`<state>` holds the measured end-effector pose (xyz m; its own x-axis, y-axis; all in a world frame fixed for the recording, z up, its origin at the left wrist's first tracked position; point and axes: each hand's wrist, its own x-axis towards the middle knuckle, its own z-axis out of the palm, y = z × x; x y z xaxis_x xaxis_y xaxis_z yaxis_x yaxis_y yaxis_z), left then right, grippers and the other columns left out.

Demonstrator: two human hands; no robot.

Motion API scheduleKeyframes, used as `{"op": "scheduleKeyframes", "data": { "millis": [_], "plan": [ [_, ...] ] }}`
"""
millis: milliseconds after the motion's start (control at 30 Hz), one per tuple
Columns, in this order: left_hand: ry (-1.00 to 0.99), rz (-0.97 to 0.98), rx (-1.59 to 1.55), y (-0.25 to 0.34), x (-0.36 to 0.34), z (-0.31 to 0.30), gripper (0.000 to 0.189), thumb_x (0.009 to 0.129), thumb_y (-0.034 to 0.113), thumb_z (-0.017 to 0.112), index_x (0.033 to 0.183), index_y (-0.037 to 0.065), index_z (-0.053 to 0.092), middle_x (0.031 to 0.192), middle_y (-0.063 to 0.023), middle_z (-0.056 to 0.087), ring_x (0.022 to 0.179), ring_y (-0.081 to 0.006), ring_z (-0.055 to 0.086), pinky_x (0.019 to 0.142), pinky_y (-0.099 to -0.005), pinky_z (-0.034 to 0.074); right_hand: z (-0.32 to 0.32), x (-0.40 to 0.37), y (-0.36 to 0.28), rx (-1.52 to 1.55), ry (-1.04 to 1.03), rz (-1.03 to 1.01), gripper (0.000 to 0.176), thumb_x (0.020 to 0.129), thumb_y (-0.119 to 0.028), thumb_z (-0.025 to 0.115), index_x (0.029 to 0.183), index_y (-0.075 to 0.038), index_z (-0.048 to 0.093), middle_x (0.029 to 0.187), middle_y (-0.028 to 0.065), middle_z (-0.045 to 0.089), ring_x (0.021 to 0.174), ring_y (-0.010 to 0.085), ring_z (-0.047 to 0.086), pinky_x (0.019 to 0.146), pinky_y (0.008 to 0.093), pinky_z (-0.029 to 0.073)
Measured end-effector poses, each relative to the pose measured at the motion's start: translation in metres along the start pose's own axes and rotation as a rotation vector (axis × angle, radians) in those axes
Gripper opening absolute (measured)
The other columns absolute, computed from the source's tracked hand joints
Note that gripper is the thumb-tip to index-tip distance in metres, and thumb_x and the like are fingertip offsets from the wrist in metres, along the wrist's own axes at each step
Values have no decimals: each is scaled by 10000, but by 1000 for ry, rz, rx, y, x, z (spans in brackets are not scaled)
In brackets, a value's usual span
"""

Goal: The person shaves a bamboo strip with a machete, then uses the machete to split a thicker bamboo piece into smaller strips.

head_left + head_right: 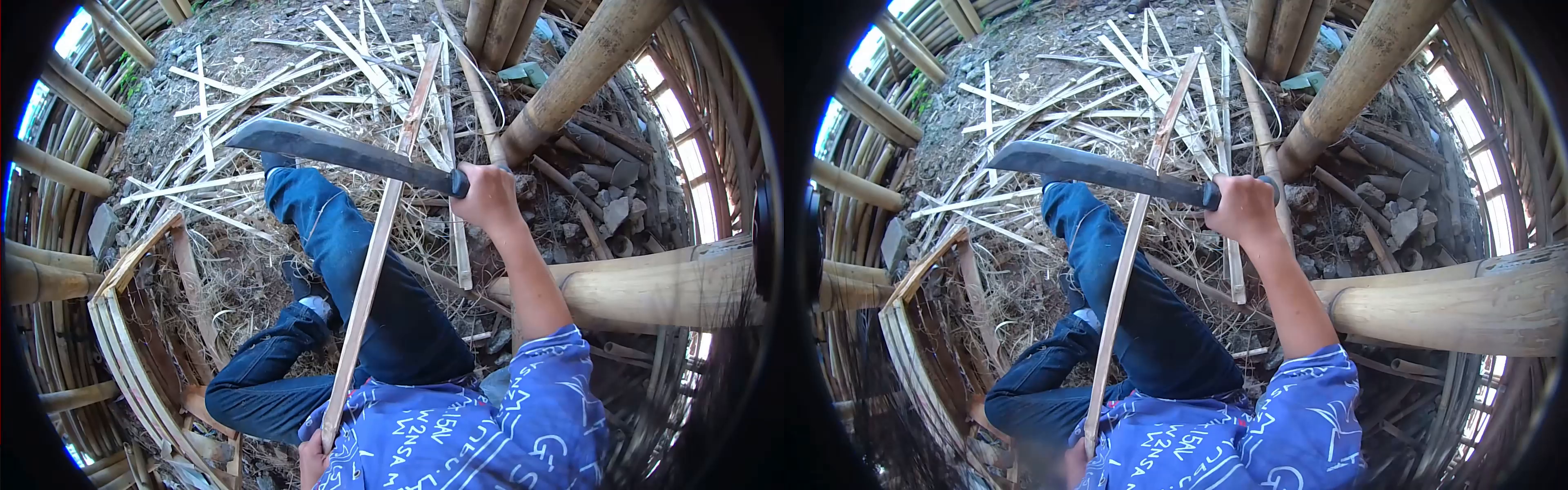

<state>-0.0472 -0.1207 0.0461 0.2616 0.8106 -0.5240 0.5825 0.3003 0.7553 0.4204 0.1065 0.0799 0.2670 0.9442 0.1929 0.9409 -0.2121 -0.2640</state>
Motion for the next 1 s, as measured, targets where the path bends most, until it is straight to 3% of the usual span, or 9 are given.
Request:
{"op": "scheduleKeyframes", "data": {
  "millis": [233, 267, 467, 533, 567, 633, 700, 833, 1000],
  "plan": [
    [-6, -43, 16, 6, 0, -3, 270, 783, 218, 709, 854, -4, 574, 570, -187, 525, 470, -305, 562, 490, -347, 414, 4, 10, 1, -43, 50, -59, 132, 657, -193, 690, 731, -91, 652, 674, 149, 667, 656, 327, 677, 626, 435, 529],
    [16, 48, -41, -5, 0, -1, 285, 781, 233, 714, 850, -3, 572, 583, -190, 538, 479, -328, 556, 496, -354, 426, 1, 7, -2, -16, 24, -101, 137, 661, -195, 694, 740, -92, 650, 684, 145, 670, 656, 319, 680, 627, 435, 530],
    [-28, 20, 6, -22, 0, -5, 293, 779, 243, 718, 865, -3, 582, 595, -190, 552, 505, -329, 590, 505, -356, 439, 2, -31, -29, 90, -100, -354, 124, 624, -143, 692, 703, -100, 606, 616, 118, 621, 599, 312, 652, 603, 415, 521],
    [-45, 10, 21, -24, -2, -7, 296, 778, 246, 719, 870, -3, 586, 599, -190, 557, 514, -330, 602, 509, -356, 443, 2, -21, -17, -9, -119, -418, 137, 660, -190, 705, 739, -109, 628, 647, 82, 652, 616, 261, 676, 603, 394, 535],
    [-45, 7, 25, -24, -3, -8, 298, 778, 247, 719, 872, -3, 588, 601, -190, 560, 518, -330, 608, 510, -357, 445, 9, -9, -3, -23, -105, -318, 114, 669, -196, 705, 730, -126, 637, 676, 75, 669, 615, 238, 677, 600, 367, 536],
    [-36, 8, 16, -13, -1, -7, 303, 776, 252, 722, 873, -3, 591, 602, -191, 561, 536, -335, 624, 513, -357, 448, 6, 22, 16, 65, -37, -25, 104, 691, -199, 690, 743, -111, 667, 690, 109, 688, 642, 262, 688, 648, 408, 544],
    [22, 18, -52, 4, 4, -4, 312, 772, 262, 729, 868, -4, 596, 597, -191, 556, 577, -349, 654, 517, -358, 451, 3, 36, 20, -17, 35, -105, 116, 708, -166, 715, 714, -75, 643, 662, 155, 649, 654, 351, 661, 624, 425, 530],
    [-37, 103, -71, -40, 3, 0, 293, 755, 238, 730, 884, 15, 591, 625, -215, 563, 640, -399, 647, 529, -401, 464, -4, 27, 3, 13, 51, -136, 125, 710, -167, 711, 689, -75, 628, 650, 146, 647, 635, 342, 658, 617, 426, 525],
    [-35, 33, -32, -27, 7, -3, 291, 754, 236, 729, 886, 17, 591, 628, -216, 564, 641, -401, 646, 529, -404, 464, -11, 2, -16, 11, -67, -356, 119, 707, -164, 699, 664, -82, 625, 617, 137, 632, 616, 321, 656, 610, 413, 524]
  ]
}}
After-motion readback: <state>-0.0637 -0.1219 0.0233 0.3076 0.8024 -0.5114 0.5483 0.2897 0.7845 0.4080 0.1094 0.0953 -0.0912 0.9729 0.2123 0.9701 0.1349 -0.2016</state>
